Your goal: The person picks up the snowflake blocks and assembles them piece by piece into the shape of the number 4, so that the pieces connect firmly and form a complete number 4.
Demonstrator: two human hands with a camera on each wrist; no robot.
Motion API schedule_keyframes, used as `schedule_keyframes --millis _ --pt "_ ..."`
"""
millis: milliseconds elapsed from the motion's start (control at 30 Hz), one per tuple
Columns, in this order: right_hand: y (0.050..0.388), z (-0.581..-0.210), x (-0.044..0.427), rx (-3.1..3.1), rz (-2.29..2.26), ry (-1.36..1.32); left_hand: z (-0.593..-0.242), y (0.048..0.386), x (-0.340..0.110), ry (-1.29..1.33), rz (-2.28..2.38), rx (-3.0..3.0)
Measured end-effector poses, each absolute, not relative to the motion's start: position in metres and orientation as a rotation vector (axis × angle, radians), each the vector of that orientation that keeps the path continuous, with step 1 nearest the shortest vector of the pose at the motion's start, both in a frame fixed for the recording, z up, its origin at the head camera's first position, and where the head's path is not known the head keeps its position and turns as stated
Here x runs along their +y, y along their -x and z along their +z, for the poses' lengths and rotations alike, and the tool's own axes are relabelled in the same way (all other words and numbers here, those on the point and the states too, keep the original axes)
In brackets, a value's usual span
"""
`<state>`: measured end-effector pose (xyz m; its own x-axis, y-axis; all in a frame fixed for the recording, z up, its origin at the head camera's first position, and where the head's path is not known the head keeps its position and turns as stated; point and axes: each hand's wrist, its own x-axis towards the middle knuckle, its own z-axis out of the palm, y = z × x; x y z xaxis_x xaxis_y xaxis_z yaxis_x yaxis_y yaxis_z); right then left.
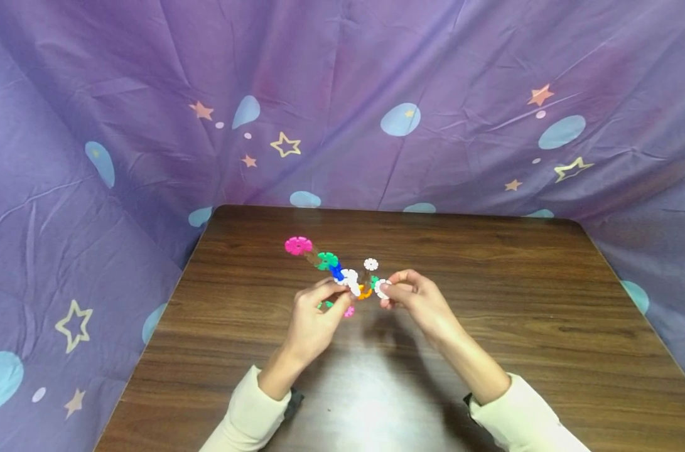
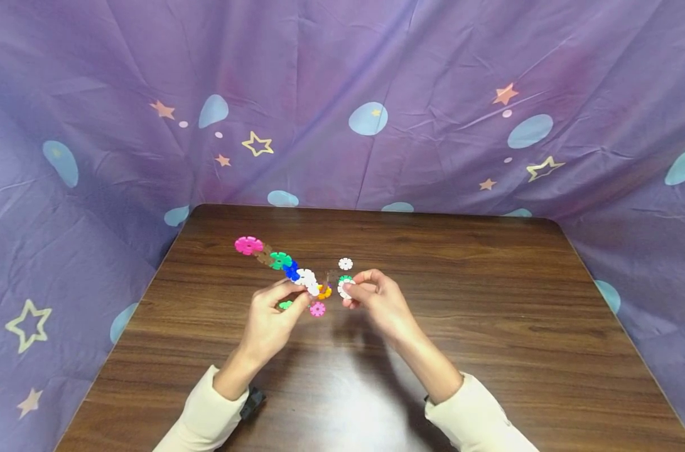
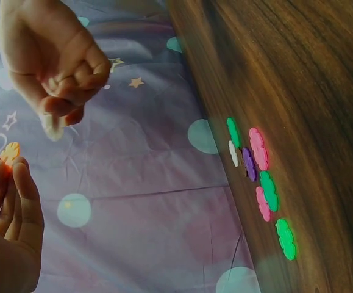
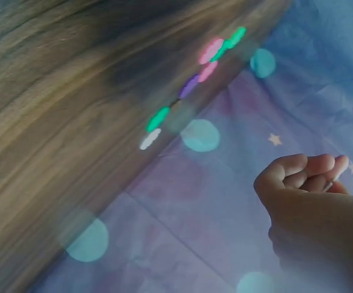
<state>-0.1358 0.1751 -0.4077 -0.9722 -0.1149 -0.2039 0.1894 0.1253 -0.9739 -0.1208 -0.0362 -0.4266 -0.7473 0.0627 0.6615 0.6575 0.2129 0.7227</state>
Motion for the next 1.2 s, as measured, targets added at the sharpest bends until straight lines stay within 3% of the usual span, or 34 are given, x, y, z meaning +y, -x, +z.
schedule_keyframes --millis 700,1000,1200 --pt "0.115 -0.379 0.166 2.288 -2.065 0.045 -0.428 0.120 -0.034 0.692 -1.603 -1.994" --pt "0.112 -0.377 0.165 2.630 -2.060 0.427 -0.429 0.120 -0.032 0.728 -1.591 -1.986" --pt "0.111 -0.380 0.165 3.029 -1.824 0.787 -0.427 0.117 -0.032 0.713 -1.602 -2.024"
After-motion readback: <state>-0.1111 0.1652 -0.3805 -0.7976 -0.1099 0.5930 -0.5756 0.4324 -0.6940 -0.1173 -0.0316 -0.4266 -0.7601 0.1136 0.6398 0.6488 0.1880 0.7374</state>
